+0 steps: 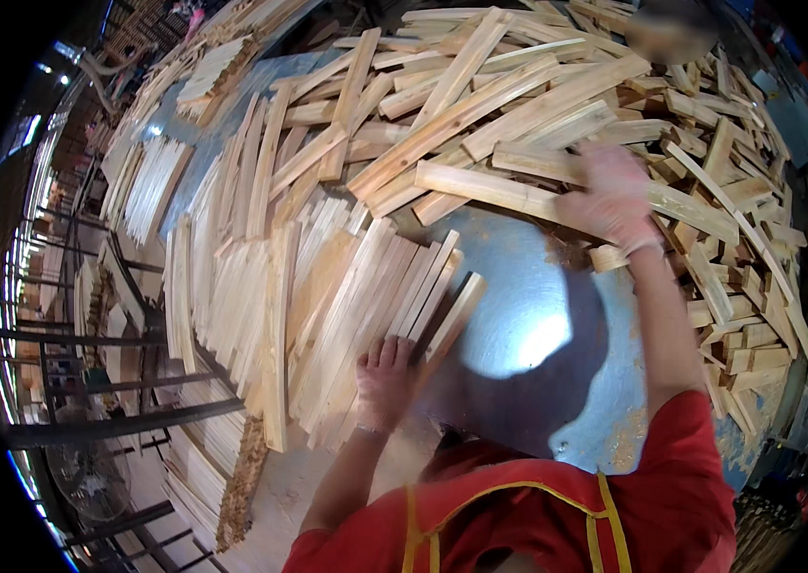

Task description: The person repeatedly picks up thin wooden planks from a large pile on a metal table and stacks them neatly in a growing pile. The person occasionally lifts and moves the entire stack to a different location on the table or floor before resuming the stacking process.

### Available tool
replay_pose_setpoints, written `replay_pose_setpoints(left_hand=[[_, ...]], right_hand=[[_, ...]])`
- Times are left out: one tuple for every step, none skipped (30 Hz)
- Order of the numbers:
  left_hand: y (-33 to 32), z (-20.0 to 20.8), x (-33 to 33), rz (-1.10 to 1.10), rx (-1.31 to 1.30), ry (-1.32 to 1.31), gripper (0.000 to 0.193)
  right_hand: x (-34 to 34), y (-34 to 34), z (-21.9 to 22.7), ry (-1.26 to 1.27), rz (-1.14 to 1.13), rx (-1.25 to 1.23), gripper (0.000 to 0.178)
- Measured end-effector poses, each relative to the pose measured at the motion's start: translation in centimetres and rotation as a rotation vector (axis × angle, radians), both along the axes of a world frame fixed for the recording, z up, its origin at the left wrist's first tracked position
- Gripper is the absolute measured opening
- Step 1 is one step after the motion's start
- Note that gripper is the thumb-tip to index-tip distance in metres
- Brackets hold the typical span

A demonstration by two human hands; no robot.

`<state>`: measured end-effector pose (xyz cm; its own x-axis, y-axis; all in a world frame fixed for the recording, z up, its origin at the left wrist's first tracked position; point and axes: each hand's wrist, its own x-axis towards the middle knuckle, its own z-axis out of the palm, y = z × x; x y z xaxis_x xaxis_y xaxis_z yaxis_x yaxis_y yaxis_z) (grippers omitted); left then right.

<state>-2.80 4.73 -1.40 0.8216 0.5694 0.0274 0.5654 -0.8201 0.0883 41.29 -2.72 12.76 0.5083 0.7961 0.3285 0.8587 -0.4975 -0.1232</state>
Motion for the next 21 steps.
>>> replay_pose_setpoints(left_hand=[[0.5,0.0,0.9,-0.031,0.022,-0.014,0.049],[0.6,-0.3,1.1,-0.049,0.042,-0.018,0.048],[0.5,-1.3,0.6,-0.020,0.036,-0.050,0.049],[0.3,-0.9,0.6,-0.050,0.061,-0.049,0.051],[-0.3,0.0,0.5,-0.072,0.082,-0.045,0.053],[-1.0,0.5,-0.1,-0.095,0.098,-0.039,0.055],[-0.8,0.7,-0.1,-0.088,0.055,-0.023,0.056],[0.0,0.6,0.3,-0.096,0.024,-0.015,0.056],[0.3,0.4,0.3,-0.094,-0.013,0.001,0.056],[0.5,-0.5,0.0,-0.112,0.017,-0.008,0.057],[0.5,-2.0,-0.4,-0.133,0.050,-0.025,0.057],[0.4,-4.2,-1.4,-0.143,0.090,-0.065,0.056],[1.0,-6.1,-1.6,-0.162,0.144,-0.119,0.057],[0.8,-3.5,-0.9,-0.183,0.159,-0.148,0.058],[1.2,-4.0,-2.6,-0.169,0.181,-0.145,0.062],[1.5,-1.7,-2.1,-0.188,0.016,-0.050,0.067],[1.6,-0.3,-1.8,-0.212,-0.031,-0.031,0.071],[1.9,-0.2,-3.0,-0.234,-0.014,-0.089,0.072],[1.7,-0.5,-3.9,-0.211,-0.091,-0.077,0.075],[1.2,-0.6,-4.8,-0.186,-0.173,-0.057,0.078],[0.0,-0.2,-4.5,-0.184,-0.287,-0.145,0.073]], right_hand=[[4.3,-3.3,-1.5,-0.052,-0.096,-0.118,0.051],[8.4,-6.0,-3.5,-0.093,-0.168,-0.244,0.070],[9.5,-6.6,-3.6,0.067,-0.205,-0.443,0.082],[8.5,-5.9,-3.1,0.132,-0.193,-0.472,0.082],[6.0,-5.0,-2.2,0.198,-0.173,-0.507,0.081],[3.8,-4.9,-1.6,0.265,-0.156,-0.548,0.081],[2.7,-5.2,-2.7,0.246,-0.127,-0.471,0.082],[2.1,-5.3,-5.0,0.220,-0.111,-0.382,0.083],[0.7,-4.9,-7.2,0.110,-0.077,-0.302,0.082],[-0.7,-4.4,-8.6,-0.006,-0.046,-0.219,0.082],[-1.8,-3.9,-8.4,0.025,-0.113,-0.258,0.082],[-2.3,-3.2,-7.8,0.048,-0.179,-0.277,0.082],[-2.4,-3.0,-8.4,0.200,-0.169,-0.358,0.081],[-3.4,-4.0,-8.6,0.298,-0.086,-0.308,0.086],[-8.0,-3.4,-5.1,0.516,-0.115,-0.271,0.098],[-11.1,-4.5,-2.8,0.708,-0.112,-0.146,0.099],[-11.3,-6.1,-6.5,0.845,-0.163,-0.060,0.100],[-14.0,-6.5,-8.3,1.084,-0.181,0.079,0.105],[-17.1,-6.7,-8.7,1.224,-0.160,0.122,0.105],[-20.7,-6.8,-9.6,1.374,-0.139,0.158,0.105],[-23.8,-7.8,-13.9,1.436,-0.160,0.285,0.105]])
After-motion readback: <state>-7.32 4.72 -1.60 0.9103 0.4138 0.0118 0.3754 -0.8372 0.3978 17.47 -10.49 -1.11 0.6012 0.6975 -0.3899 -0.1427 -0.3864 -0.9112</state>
